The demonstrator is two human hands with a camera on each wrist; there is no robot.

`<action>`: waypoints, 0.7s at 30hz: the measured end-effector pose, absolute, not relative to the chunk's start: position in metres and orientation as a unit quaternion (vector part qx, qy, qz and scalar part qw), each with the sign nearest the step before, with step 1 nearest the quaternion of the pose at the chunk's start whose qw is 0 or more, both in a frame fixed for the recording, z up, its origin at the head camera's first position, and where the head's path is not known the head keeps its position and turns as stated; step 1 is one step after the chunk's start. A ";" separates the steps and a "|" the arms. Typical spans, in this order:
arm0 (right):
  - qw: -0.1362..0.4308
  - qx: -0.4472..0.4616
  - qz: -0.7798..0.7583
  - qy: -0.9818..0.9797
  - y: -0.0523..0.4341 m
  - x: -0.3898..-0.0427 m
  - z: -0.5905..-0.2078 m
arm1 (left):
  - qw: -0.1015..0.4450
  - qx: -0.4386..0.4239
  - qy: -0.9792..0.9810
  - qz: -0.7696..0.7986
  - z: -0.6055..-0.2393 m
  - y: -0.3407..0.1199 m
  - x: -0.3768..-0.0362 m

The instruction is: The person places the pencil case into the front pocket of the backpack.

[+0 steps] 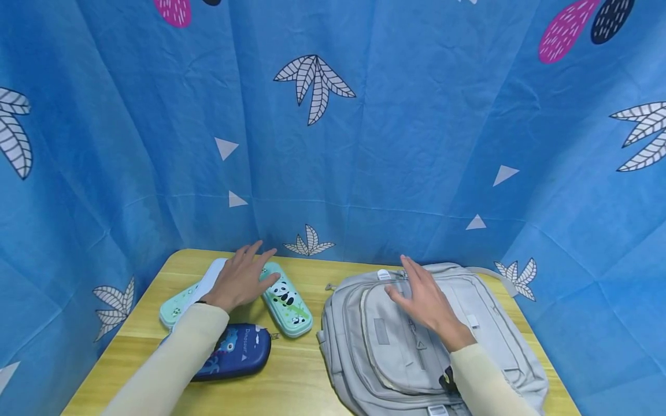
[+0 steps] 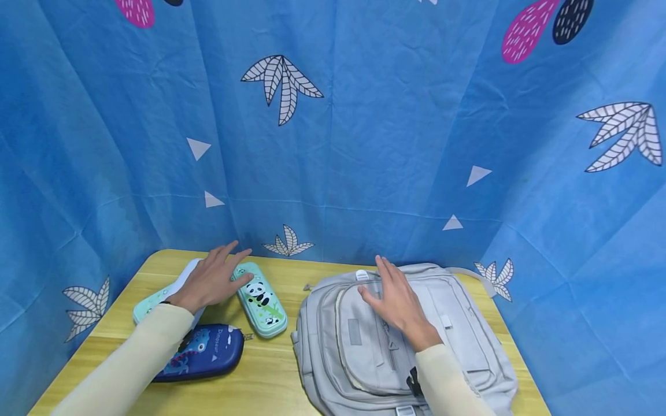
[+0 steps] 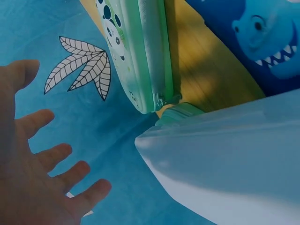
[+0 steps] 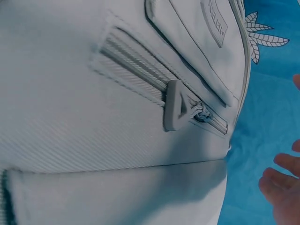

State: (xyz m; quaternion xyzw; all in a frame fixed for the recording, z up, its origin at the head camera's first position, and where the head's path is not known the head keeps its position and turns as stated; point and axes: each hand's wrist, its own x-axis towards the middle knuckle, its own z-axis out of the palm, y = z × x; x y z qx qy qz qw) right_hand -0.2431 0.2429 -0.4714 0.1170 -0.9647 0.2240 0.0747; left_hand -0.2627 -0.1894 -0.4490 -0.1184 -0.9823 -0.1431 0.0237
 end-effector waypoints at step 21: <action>0.101 0.116 0.235 -0.960 0.248 -0.223 -0.481 | 0.031 -0.132 -0.978 -0.157 -0.448 -0.202 -0.240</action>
